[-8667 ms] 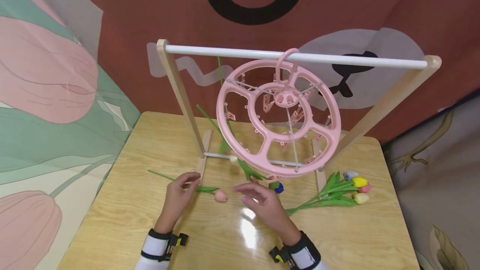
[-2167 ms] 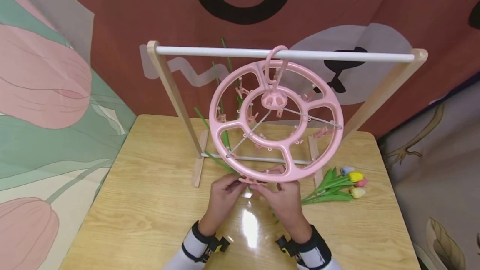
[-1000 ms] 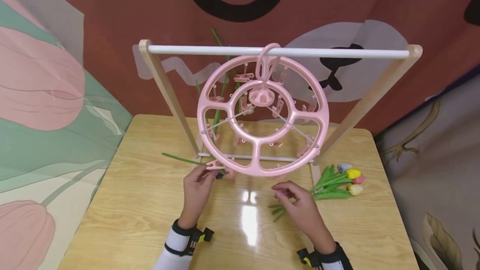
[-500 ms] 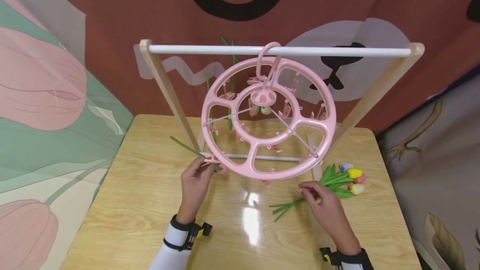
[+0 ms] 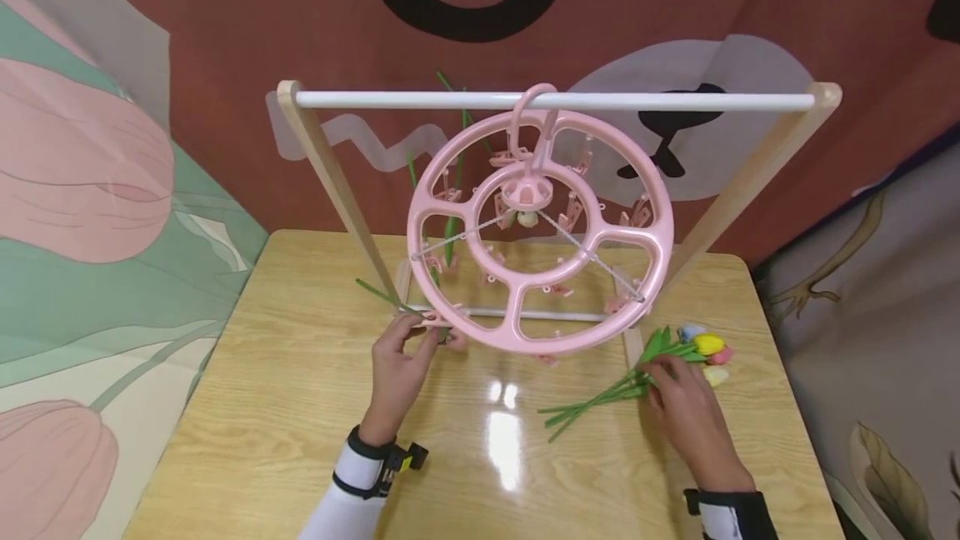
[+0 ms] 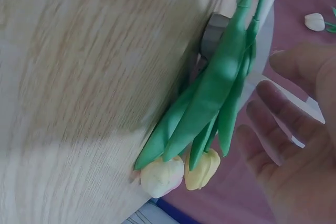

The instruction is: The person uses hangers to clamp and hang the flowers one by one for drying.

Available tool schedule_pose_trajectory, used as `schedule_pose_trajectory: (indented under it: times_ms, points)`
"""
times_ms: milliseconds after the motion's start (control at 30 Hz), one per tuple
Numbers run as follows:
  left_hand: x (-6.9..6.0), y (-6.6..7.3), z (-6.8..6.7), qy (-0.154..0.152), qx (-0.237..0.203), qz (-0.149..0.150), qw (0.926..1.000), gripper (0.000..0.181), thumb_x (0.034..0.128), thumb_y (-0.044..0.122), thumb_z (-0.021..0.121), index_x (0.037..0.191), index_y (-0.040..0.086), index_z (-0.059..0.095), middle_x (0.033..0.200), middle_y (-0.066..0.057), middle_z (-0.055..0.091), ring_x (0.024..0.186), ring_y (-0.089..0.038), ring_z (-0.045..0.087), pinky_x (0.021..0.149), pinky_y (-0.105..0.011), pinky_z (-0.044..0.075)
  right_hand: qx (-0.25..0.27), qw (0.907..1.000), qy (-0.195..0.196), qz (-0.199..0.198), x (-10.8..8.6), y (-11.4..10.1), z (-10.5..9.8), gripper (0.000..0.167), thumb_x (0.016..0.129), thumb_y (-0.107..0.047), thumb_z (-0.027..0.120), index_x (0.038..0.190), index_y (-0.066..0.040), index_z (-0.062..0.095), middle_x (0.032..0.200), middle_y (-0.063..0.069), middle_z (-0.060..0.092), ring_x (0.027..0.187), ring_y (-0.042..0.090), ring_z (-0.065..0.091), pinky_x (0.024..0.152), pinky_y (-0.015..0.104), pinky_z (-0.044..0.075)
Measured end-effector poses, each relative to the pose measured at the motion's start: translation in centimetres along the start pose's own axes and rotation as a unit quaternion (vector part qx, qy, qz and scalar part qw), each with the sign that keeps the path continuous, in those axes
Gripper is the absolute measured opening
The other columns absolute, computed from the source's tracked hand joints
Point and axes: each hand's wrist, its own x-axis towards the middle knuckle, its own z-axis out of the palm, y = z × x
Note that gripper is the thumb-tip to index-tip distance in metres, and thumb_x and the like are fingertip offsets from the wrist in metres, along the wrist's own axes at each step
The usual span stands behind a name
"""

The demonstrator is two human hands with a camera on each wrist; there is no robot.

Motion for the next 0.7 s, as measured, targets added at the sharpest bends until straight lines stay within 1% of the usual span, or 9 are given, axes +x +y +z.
schedule_pose_trajectory:
  times_ms: [100, 167, 300, 367, 467, 533, 600, 700]
  points:
    - [0.0, 0.0, 0.1, -0.006, 0.014, 0.003, 0.9999, 0.027, 0.0832, -0.006, 0.081, 0.106, 0.008, 0.075, 0.106, -0.007, 0.075, 0.099, -0.021, 0.069, 0.084, -0.043, 0.063, -0.004, 0.9999, -0.006, -0.013, 0.1, 0.4, 0.2, 0.041, 0.067, 0.009, 0.084, 0.106, 0.001, 0.073, 0.107, 0.023, 0.065, 0.095, 0.044, 0.061, 0.079, 0.059, 0.052]
    - [-0.1, 0.0, 0.1, -0.009, 0.012, 0.003, 0.9999, 0.026, 0.0838, -0.005, 0.081, 0.106, 0.008, 0.075, 0.106, -0.006, 0.075, 0.099, -0.022, 0.069, 0.083, -0.042, 0.064, -0.007, 0.9997, -0.008, -0.022, 0.3, 0.7, 0.3, 0.042, 0.068, 0.010, 0.082, 0.107, 0.000, 0.073, 0.109, 0.023, 0.066, 0.097, 0.044, 0.061, 0.080, 0.058, 0.053]
    - [-0.3, -0.1, 0.2, -0.011, 0.002, 0.002, 0.9999, 0.021, 0.0860, -0.005, 0.079, 0.104, 0.006, 0.074, 0.105, -0.010, 0.075, 0.098, -0.027, 0.071, 0.079, -0.049, 0.065, -0.012, 0.9990, -0.016, -0.039, 0.8, 1.2, 0.8, 0.044, 0.069, 0.011, 0.081, 0.110, -0.004, 0.075, 0.112, 0.022, 0.067, 0.098, 0.044, 0.061, 0.082, 0.058, 0.054]
    - [-0.5, -0.2, 0.1, -0.018, 0.001, -0.007, 0.9998, 0.019, 0.0867, -0.004, 0.079, 0.103, 0.005, 0.075, 0.105, -0.012, 0.076, 0.098, -0.030, 0.071, 0.078, -0.050, 0.065, -0.017, 0.9984, -0.026, -0.046, 1.1, 1.4, 1.0, 0.046, 0.069, 0.013, 0.082, 0.111, -0.006, 0.075, 0.112, 0.022, 0.067, 0.099, 0.044, 0.061, 0.083, 0.058, 0.054]
    - [-1.2, -0.4, 0.0, -0.053, 0.007, -0.025, 0.9983, 0.017, 0.0885, -0.002, 0.077, 0.104, 0.005, 0.075, 0.105, -0.013, 0.076, 0.096, -0.029, 0.071, 0.077, -0.047, 0.066, -0.026, 0.9971, -0.043, -0.058, 1.4, 1.7, 1.4, 0.048, 0.067, 0.013, 0.085, 0.109, -0.008, 0.077, 0.112, 0.021, 0.067, 0.100, 0.043, 0.061, 0.083, 0.058, 0.055]
    - [-1.7, -0.6, -0.1, -0.089, 0.012, -0.039, 0.9952, 0.015, 0.0903, 0.000, 0.076, 0.104, 0.005, 0.076, 0.104, -0.010, 0.077, 0.093, -0.025, 0.072, 0.076, -0.041, 0.066, -0.032, 0.9961, -0.049, -0.066, 1.6, 1.8, 1.6, 0.046, 0.066, 0.012, 0.086, 0.106, -0.008, 0.078, 0.111, 0.021, 0.067, 0.100, 0.042, 0.061, 0.083, 0.058, 0.055]
    - [-2.2, -0.7, -0.2, -0.129, 0.021, -0.041, 0.9906, 0.011, 0.0922, 0.001, 0.074, 0.102, 0.005, 0.076, 0.100, -0.007, 0.076, 0.089, -0.021, 0.072, 0.074, -0.034, 0.065, -0.039, 0.9953, -0.051, -0.073, 1.7, 1.9, 1.7, 0.042, 0.066, 0.010, 0.087, 0.103, -0.008, 0.078, 0.111, 0.021, 0.067, 0.100, 0.043, 0.061, 0.083, 0.059, 0.055]
    - [-2.8, -0.7, -0.2, -0.183, 0.033, -0.036, 0.9818, 0.007, 0.0929, 0.002, 0.072, 0.098, 0.006, 0.075, 0.095, -0.004, 0.075, 0.084, -0.015, 0.070, 0.072, -0.028, 0.064, -0.051, 0.9944, -0.050, -0.078, 1.9, 2.1, 1.8, 0.038, 0.067, 0.009, 0.086, 0.101, -0.007, 0.078, 0.112, 0.021, 0.067, 0.100, 0.043, 0.061, 0.081, 0.059, 0.055]
